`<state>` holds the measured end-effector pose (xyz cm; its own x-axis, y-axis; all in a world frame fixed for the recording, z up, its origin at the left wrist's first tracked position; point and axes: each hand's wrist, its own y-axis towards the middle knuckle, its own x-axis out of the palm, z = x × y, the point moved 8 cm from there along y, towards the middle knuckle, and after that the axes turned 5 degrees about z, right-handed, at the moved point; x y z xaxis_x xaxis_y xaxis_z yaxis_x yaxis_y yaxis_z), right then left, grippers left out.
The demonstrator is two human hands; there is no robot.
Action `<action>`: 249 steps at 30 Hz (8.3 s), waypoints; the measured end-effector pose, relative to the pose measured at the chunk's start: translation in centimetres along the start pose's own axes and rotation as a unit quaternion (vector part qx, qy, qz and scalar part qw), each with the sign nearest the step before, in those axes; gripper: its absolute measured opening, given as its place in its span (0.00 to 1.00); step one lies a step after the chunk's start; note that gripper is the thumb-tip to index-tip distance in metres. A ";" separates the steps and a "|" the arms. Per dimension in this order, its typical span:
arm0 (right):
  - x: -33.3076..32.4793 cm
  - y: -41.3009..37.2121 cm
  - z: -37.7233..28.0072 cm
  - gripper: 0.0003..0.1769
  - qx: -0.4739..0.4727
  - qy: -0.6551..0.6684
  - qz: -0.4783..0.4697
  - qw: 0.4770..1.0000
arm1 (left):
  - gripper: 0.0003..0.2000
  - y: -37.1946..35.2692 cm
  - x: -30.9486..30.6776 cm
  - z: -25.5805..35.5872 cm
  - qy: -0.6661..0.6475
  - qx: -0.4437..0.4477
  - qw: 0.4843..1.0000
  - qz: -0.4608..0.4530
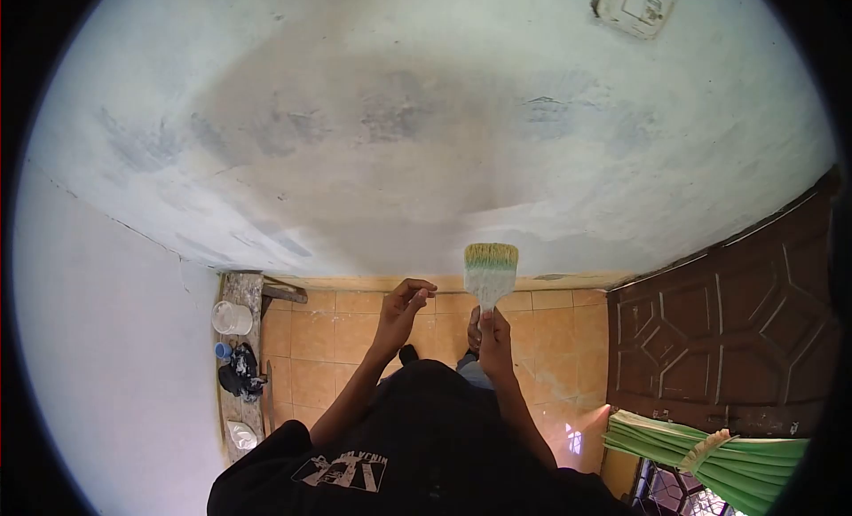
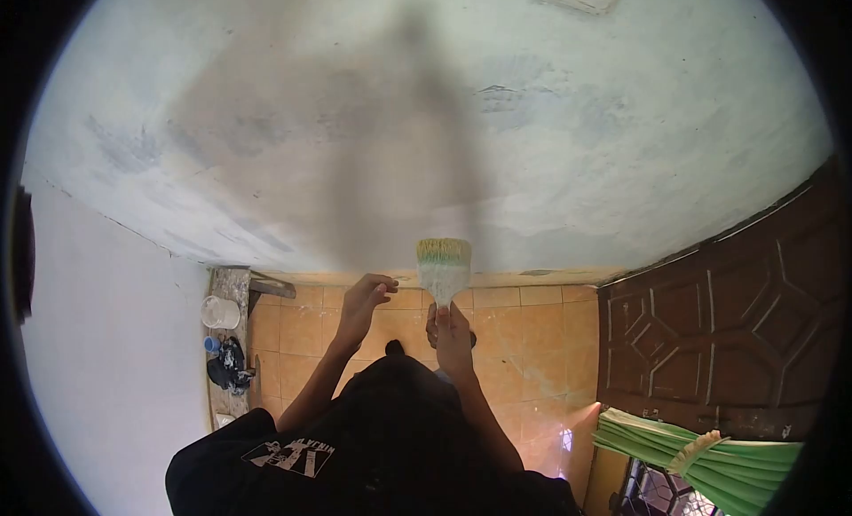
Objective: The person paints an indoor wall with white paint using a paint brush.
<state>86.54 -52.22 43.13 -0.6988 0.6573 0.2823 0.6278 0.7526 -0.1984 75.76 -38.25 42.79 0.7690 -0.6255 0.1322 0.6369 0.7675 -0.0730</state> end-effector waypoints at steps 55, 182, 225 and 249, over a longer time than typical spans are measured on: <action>33.3 -24.0 14.8 0.10 0.077 -0.092 -0.185 0.975 | 0.10 -32.9 -34.2 2.2 -0.021 0.013 0.983 0.182; 68.6 -12.0 85.7 0.44 0.054 -0.698 -0.534 0.473 | 0.14 -42.5 -83.5 -56.8 0.082 -0.283 0.519 0.803; 66.2 -12.4 88.9 0.34 0.116 -0.588 -0.558 0.574 | 0.16 -43.7 -83.2 -58.6 0.085 -0.194 0.608 0.766; 61.6 -7.0 71.4 0.19 0.177 -0.400 -0.545 0.715 | 0.17 -43.9 -83.5 -58.0 0.075 -0.199 0.572 0.793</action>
<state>14.56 -14.24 -5.13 -0.7684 -0.6226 -0.1483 -0.4669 0.7038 -0.5353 -13.16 -27.91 -22.37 0.3747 0.7841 -0.4947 -0.9271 0.3127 -0.2067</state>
